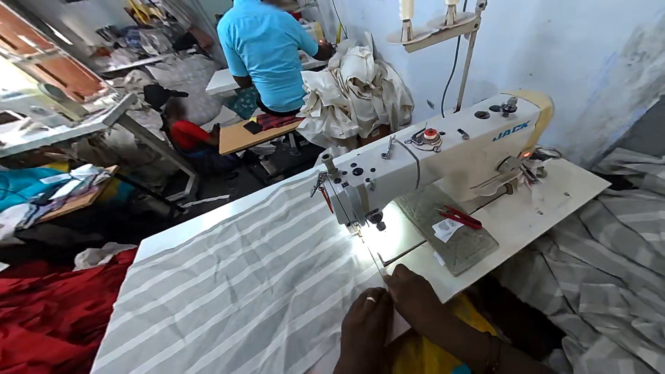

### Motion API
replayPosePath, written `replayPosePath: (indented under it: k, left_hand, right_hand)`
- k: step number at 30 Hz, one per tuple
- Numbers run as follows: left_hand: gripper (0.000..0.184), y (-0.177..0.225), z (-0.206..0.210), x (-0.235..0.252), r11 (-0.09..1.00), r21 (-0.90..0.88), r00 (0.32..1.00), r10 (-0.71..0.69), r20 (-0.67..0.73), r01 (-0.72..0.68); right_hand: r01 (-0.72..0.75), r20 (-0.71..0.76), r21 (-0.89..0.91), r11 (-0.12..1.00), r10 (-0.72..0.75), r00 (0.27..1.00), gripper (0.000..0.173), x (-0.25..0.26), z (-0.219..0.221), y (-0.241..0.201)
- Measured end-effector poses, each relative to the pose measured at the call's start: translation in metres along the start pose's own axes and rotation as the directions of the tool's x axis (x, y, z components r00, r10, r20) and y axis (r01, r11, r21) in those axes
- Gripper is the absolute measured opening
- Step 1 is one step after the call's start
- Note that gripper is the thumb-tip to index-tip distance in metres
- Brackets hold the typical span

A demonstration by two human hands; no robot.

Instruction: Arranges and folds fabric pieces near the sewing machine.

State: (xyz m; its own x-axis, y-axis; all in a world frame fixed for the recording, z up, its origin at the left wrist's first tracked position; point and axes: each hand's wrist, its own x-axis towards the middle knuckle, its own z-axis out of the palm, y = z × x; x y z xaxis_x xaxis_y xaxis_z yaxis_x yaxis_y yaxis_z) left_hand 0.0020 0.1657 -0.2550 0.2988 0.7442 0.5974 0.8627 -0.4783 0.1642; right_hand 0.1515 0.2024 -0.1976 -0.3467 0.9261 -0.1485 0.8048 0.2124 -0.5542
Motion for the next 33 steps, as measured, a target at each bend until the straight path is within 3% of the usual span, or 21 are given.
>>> replayPosePath:
  k: [7, 13, 19, 21, 24, 28, 31, 33]
  left_hand:
    - [0.021, -0.048, 0.016, 0.041, 0.997, -0.082, 1.000, 0.003, 0.011, -0.003]
    - [0.021, -0.079, 0.019, 0.067, 0.994, -0.099, 0.994, -0.037, 0.101, 0.047]
    - [0.018, -0.090, 0.023, 0.084, 0.988, -0.104, 0.990, -0.103, 0.096, 0.113]
    - [0.021, -0.090, 0.024, 0.082, 0.993, -0.057, 0.992, -0.102, 0.075, 0.106]
    - [0.028, -0.088, 0.024, 0.083, 0.994, 0.025, 0.993, -0.111, 0.041, 0.110]
    - [0.046, -0.087, 0.023, 0.092, 0.975, 0.124, 0.961, -0.205, 0.184, 0.184]
    - [0.054, -0.080, 0.013, 0.097, 0.926, 0.281, 0.888, -0.337, 0.313, 0.252]
    - [0.066, -0.075, 0.006, 0.094, 0.886, 0.334, 0.837, -0.432, 0.336, 0.323]
  right_hand:
    - [0.000, -0.028, -0.039, 0.999, -0.001, 1.000, 0.029, 0.052, -0.007, -0.003]
    - [0.047, -0.153, -0.005, 0.999, -0.048, 0.987, 0.023, 0.087, -0.011, 0.000]
    - [0.034, -0.018, 0.173, 0.984, -0.032, 0.999, 0.022, 0.085, -0.044, 0.019]
    - [-0.007, -0.191, 0.068, 0.998, 0.020, 0.981, 0.030, 0.066, -0.059, 0.042]
    - [-0.192, -0.483, -0.097, 0.977, 0.122, 0.867, 0.033, 0.040, -0.084, 0.082]
    - [-0.333, -0.404, -0.181, 0.925, 0.239, 0.883, 0.039, 0.036, -0.106, 0.130]
    - [-0.276, -0.342, -0.231, 0.933, 0.188, 0.921, 0.033, 0.039, -0.115, 0.151]
    - [-0.226, -0.395, -0.252, 0.941, 0.114, 0.912, 0.030, 0.036, -0.120, 0.157]
